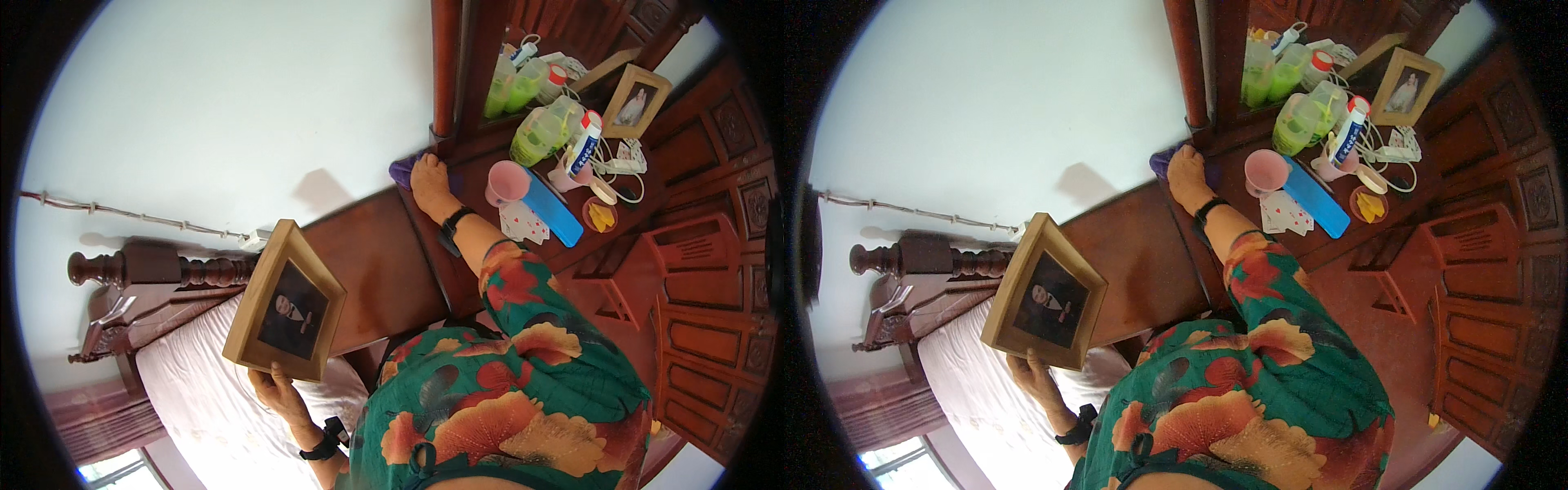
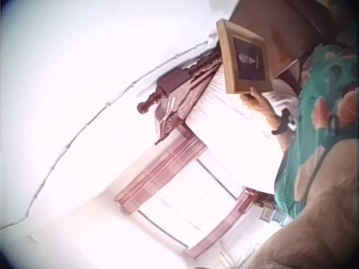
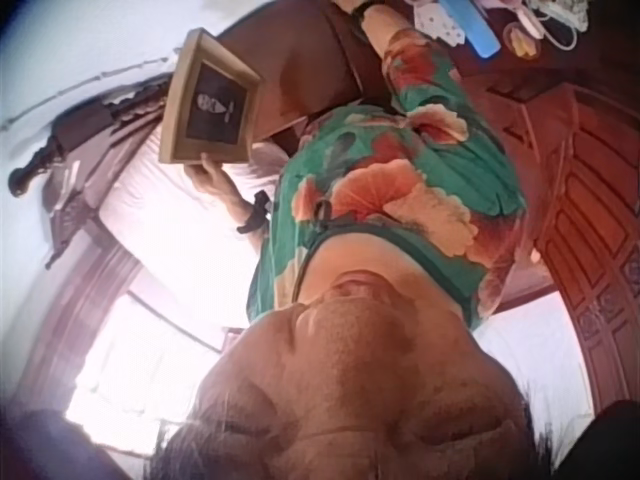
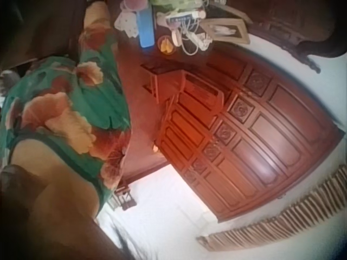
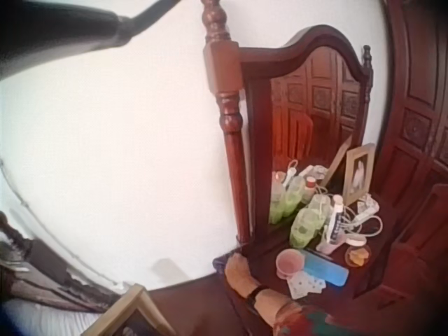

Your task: The person wipes the surface of a wooden dresser with a cloth, moves several photo frames and personal items aside to clean under them, handles an extension cord and a set of cards, rinses the cloth in a bucket of water, and continues wiping the dresser surface and items.

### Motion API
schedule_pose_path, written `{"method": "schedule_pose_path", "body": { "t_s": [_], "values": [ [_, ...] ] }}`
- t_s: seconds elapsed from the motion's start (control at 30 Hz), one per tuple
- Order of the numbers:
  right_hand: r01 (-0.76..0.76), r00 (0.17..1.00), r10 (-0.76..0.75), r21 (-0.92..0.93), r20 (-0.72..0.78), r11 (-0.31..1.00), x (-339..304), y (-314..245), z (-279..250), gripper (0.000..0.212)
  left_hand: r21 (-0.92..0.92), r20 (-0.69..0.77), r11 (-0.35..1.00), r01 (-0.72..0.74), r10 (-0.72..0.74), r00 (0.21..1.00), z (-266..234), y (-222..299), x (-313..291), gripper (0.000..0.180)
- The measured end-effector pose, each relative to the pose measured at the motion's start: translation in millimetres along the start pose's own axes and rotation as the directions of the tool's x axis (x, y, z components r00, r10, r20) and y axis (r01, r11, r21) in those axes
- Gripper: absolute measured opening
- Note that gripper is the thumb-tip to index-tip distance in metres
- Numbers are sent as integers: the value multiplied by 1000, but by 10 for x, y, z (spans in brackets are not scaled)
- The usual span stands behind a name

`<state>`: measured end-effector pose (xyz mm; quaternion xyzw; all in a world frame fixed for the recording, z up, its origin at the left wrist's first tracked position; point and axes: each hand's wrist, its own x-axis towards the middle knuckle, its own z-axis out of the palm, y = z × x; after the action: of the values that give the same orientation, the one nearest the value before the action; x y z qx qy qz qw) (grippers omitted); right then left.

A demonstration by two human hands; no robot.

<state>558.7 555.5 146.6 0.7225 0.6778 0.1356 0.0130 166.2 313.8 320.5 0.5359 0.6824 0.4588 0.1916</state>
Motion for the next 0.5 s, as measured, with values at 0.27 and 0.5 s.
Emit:
{"method": "schedule_pose_path", "body": {
  "t_s": [0.27,0.5],
  "values": [
    [-284,958,248,337,147,897,-703,304,-67,38,27,-54,991,129,-127,990,-46,-100,-59,37],
    [-547,771,636,493,-19,677,-254,489,-37,54,43,-44,999,2,0,999,40,7,-11,40]
  ]
}}
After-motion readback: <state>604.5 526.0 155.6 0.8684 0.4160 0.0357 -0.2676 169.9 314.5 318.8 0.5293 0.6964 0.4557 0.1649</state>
